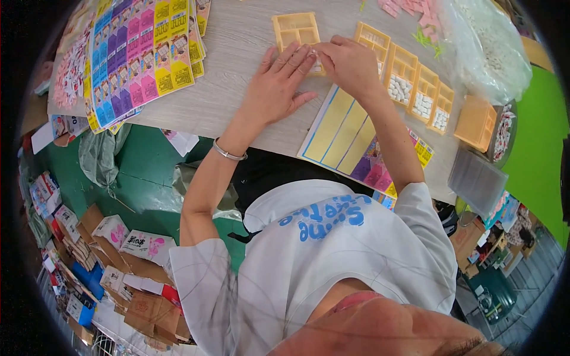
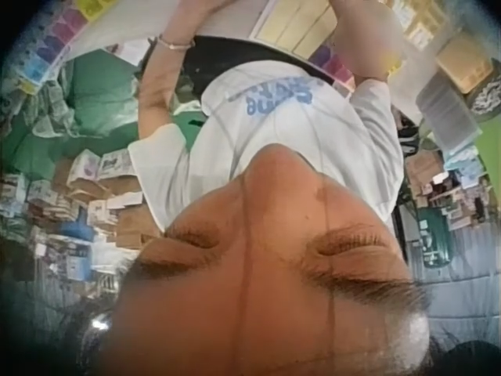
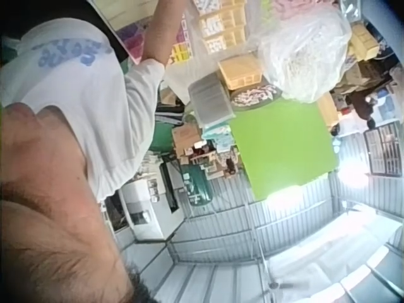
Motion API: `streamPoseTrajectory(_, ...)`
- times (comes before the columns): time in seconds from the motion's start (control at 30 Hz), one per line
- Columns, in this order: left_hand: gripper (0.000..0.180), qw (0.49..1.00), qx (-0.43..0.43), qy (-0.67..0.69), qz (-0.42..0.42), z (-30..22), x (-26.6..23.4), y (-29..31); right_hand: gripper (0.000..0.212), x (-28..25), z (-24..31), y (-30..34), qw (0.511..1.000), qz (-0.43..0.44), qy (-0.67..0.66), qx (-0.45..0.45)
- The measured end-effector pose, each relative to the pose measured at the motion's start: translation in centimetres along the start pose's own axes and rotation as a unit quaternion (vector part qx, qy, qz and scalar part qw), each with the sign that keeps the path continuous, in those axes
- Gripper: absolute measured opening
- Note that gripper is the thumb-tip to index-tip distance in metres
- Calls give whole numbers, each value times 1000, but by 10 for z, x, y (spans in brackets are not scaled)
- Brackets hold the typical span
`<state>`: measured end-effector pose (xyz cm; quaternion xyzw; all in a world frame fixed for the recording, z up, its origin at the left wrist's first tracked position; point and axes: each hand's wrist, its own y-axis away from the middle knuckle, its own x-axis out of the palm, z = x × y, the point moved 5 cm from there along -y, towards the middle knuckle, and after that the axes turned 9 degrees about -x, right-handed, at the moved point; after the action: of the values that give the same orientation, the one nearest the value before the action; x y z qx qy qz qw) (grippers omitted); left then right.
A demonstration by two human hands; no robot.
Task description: Packaging small toy pieces into plastic tray compartments and applying decorative labels.
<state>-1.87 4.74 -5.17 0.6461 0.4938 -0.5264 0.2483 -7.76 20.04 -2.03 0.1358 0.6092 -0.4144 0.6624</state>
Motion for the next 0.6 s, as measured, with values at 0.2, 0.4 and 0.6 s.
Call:
streamPoseTrajectory(0.2, 80, 1000, 0, 24, -8, -5, -4, -2, 19, -39, -6, 8, 990, -77, -97, 62)
streamPoseTrajectory(0.4, 95, 996, -85, -24, -26, -32, 15, -21, 23, -86, -83, 81, 947, -139, -206, 203)
streamPoseTrajectory(0.6, 100, 998, -61, -15, 27, -19, 8, -20, 29, -207, -244, 150, 840, -346, -226, 351)
